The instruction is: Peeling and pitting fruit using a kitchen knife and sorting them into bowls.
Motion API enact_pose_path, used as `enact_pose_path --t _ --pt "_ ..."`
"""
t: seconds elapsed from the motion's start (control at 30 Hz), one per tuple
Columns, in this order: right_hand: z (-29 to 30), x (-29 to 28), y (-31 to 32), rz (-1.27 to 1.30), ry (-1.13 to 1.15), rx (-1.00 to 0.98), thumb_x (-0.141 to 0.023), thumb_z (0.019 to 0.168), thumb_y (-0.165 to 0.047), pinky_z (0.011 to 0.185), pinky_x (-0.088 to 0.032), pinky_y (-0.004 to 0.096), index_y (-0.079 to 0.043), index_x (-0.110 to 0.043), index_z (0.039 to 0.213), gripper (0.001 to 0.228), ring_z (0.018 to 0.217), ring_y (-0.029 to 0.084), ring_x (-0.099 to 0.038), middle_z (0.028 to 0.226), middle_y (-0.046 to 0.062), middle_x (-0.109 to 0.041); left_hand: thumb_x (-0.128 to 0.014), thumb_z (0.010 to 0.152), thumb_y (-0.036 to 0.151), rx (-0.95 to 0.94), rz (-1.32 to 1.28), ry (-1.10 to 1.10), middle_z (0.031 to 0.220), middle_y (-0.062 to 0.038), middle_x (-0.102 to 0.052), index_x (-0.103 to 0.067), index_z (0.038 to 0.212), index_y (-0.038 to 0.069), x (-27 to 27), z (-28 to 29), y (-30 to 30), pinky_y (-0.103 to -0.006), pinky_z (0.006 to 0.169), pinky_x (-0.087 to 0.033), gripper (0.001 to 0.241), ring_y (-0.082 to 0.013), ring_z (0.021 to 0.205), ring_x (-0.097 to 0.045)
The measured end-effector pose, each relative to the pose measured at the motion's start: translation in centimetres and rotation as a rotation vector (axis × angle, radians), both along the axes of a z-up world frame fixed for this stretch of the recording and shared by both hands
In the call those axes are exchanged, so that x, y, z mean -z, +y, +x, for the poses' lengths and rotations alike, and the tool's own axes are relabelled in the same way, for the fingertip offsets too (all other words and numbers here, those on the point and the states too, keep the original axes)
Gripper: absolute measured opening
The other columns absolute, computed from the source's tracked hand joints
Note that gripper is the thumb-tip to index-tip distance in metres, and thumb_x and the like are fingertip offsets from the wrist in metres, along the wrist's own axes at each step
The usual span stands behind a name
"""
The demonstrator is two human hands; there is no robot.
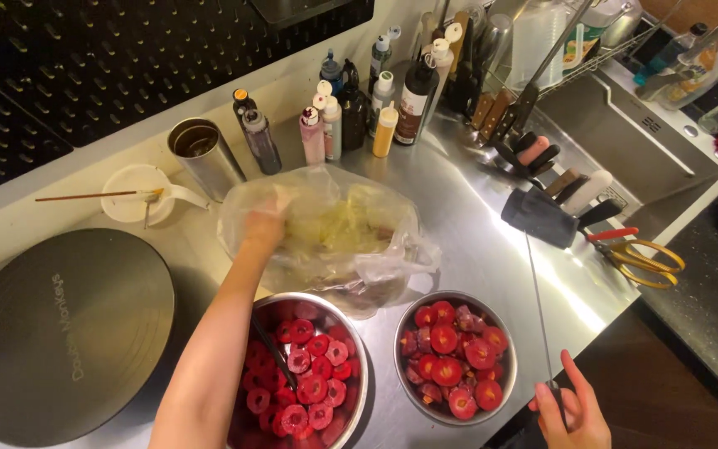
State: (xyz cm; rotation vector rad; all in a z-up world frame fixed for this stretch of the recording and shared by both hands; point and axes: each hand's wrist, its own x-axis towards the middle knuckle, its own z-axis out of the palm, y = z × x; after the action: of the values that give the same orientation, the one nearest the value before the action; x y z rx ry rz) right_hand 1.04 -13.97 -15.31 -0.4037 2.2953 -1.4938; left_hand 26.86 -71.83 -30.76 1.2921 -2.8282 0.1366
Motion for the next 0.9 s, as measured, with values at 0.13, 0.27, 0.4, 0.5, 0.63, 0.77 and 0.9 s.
enact_pose_path --t 0.13,0.27,0.4,0.5,0.63,0.77,0.9 --pt "0.5 -1.8 -1.6 -0.040 -0.021 0.026 -0.066 0.088 -0.005 0.045 -0.039 0.023 -0.011 -0.045 0.157 0.072 0.055 0.007 -0.057 0.067 0.008 -0.063 -0.071 0.079 0.035 -0.008 0.145 0.011 0.121 -0.022 -0.065 -0.064 0.131 0.013 4.6 0.1 -2.6 -0.0522 0.079 -0.055 0.057 -0.0386 0.097 -0.068" --pt "-0.7 -1.1 -0.6 -0.050 -0.075 -0.013 -0.066 0.088 -0.004 0.043 -0.036 0.025 -0.014 -0.044 0.159 0.074 0.045 0.012 -0.048 0.062 0.013 -0.063 -0.073 0.088 0.030 -0.116 0.180 0.231 0.115 -0.021 -0.069 -0.066 0.126 0.010 3.0 0.6 -0.8 -0.0523 0.089 -0.054 0.043 -0.0407 0.102 -0.067" --pt "-1.6 -2.8 0.0 -0.147 -0.177 -0.121 -0.061 0.089 -0.007 0.039 -0.034 0.026 -0.017 -0.040 0.157 0.072 0.041 0.012 -0.045 0.066 0.012 -0.065 -0.081 0.085 0.027 -0.207 0.340 0.664 0.108 -0.014 -0.075 -0.066 0.120 0.002 -13.2 2.0 10.3 -0.0417 0.089 -0.056 0.045 -0.0290 0.101 -0.072" --pt "-3.1 -1.9 1.3 -0.237 -0.337 -0.149 -0.051 0.097 -0.018 0.037 -0.032 0.029 -0.013 -0.046 0.153 0.056 0.038 0.016 -0.042 0.064 0.013 -0.059 -0.075 0.093 0.015 -0.155 0.599 1.196 0.101 -0.008 -0.069 -0.066 0.137 0.003 -22.3 1.6 21.4 -0.0281 0.080 -0.055 0.046 -0.0137 0.092 -0.064" --pt "-1.0 -8.6 1.9 -0.486 -0.447 -0.249 -0.036 0.106 -0.035 0.039 -0.035 0.027 -0.006 -0.049 0.148 0.052 0.043 0.013 -0.047 0.065 0.007 -0.055 -0.071 0.090 0.011 -0.109 1.151 1.528 0.118 -0.005 -0.069 -0.055 0.148 0.005 -30.6 -3.7 37.4 -0.0252 0.090 -0.051 0.060 -0.0113 0.103 -0.063" --pt "-1.7 -13.6 4.7 -0.478 -0.571 -0.190 -0.038 0.103 -0.039 0.041 -0.034 0.029 0.000 -0.052 0.142 0.057 0.049 0.015 -0.047 0.064 0.009 -0.055 -0.070 0.091 0.008 0.141 1.479 1.740 0.133 -0.012 -0.064 -0.046 0.148 -0.001 -31.2 -11.5 47.7 -0.0315 0.102 -0.052 0.062 -0.0174 0.119 -0.064" --pt "-2.4 -18.0 10.0 -0.496 -0.101 -0.546 -0.044 0.107 -0.033 0.052 -0.034 0.022 -0.002 -0.043 0.159 0.060 0.057 0.009 -0.041 0.069 0.002 -0.050 -0.067 0.093 0.008 0.181 1.678 1.799 0.131 -0.013 -0.063 -0.047 0.148 -0.003 -32.7 -18.5 54.4 -0.0367 0.097 -0.056 0.060 -0.0200 0.117 -0.066"
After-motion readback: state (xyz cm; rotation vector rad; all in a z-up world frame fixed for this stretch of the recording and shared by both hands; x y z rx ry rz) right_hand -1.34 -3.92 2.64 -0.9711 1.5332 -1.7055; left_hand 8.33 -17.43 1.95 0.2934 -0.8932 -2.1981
